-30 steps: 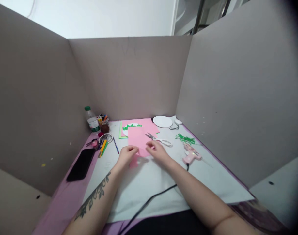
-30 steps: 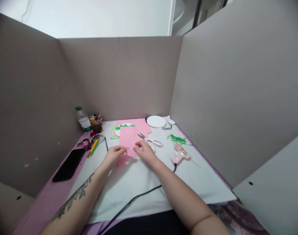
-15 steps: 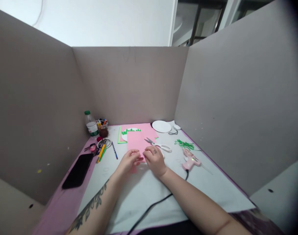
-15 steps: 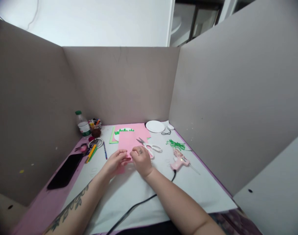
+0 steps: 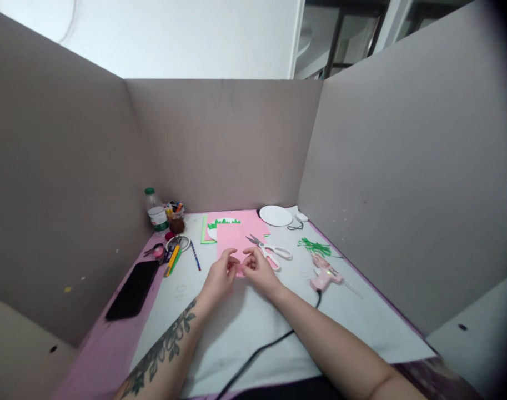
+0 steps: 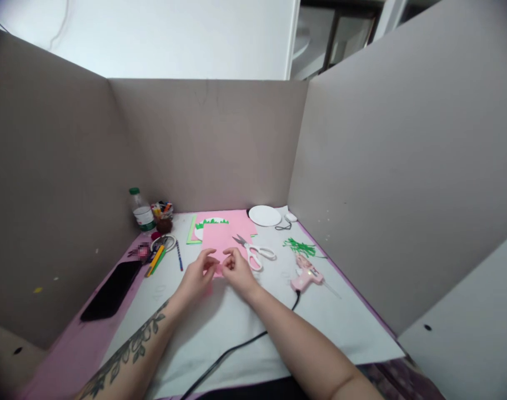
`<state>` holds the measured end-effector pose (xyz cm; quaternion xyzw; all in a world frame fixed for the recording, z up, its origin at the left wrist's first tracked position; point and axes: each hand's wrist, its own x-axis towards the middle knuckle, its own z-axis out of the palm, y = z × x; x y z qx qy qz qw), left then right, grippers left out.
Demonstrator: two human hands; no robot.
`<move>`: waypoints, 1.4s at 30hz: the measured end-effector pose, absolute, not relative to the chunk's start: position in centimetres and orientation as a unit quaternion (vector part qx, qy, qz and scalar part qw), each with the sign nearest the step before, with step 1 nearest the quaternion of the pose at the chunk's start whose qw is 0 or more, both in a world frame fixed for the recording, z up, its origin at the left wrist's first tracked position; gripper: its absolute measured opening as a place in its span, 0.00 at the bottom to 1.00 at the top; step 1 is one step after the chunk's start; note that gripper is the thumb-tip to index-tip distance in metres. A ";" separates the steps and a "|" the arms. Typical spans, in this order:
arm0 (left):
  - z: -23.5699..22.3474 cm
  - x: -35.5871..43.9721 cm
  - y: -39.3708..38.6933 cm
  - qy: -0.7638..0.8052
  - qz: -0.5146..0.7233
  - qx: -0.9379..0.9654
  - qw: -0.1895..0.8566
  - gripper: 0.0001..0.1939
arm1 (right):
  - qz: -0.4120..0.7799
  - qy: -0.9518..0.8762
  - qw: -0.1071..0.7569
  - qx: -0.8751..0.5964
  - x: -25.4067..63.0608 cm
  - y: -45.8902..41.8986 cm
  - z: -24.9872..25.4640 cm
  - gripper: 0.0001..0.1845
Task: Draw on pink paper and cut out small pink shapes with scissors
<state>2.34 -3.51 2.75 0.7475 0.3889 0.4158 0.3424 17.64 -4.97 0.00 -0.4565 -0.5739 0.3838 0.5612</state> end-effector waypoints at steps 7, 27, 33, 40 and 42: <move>2.7 2.3 -2.5 0.430 0.485 0.643 0.407 0.13 | 0.457 -0.437 0.602 -0.488 17.7 -4.1 -0.8 0.18; 1.2 -0.2 0.9 0.529 0.476 0.619 0.332 0.05 | 0.043 -0.616 0.094 -0.781 25.8 -3.6 1.0 0.22; 0.8 -0.3 1.7 0.526 0.476 0.596 0.376 0.07 | 0.057 -0.606 0.101 -0.787 26.1 -4.0 1.6 0.17; 1.2 -0.6 1.7 0.528 0.448 0.586 0.421 0.07 | 0.035 -0.529 0.226 -0.817 27.3 -3.4 1.6 0.18; 1.5 -0.5 1.4 0.513 0.434 0.594 0.443 0.07 | 0.113 -0.508 0.319 -0.792 27.3 -3.3 1.7 0.18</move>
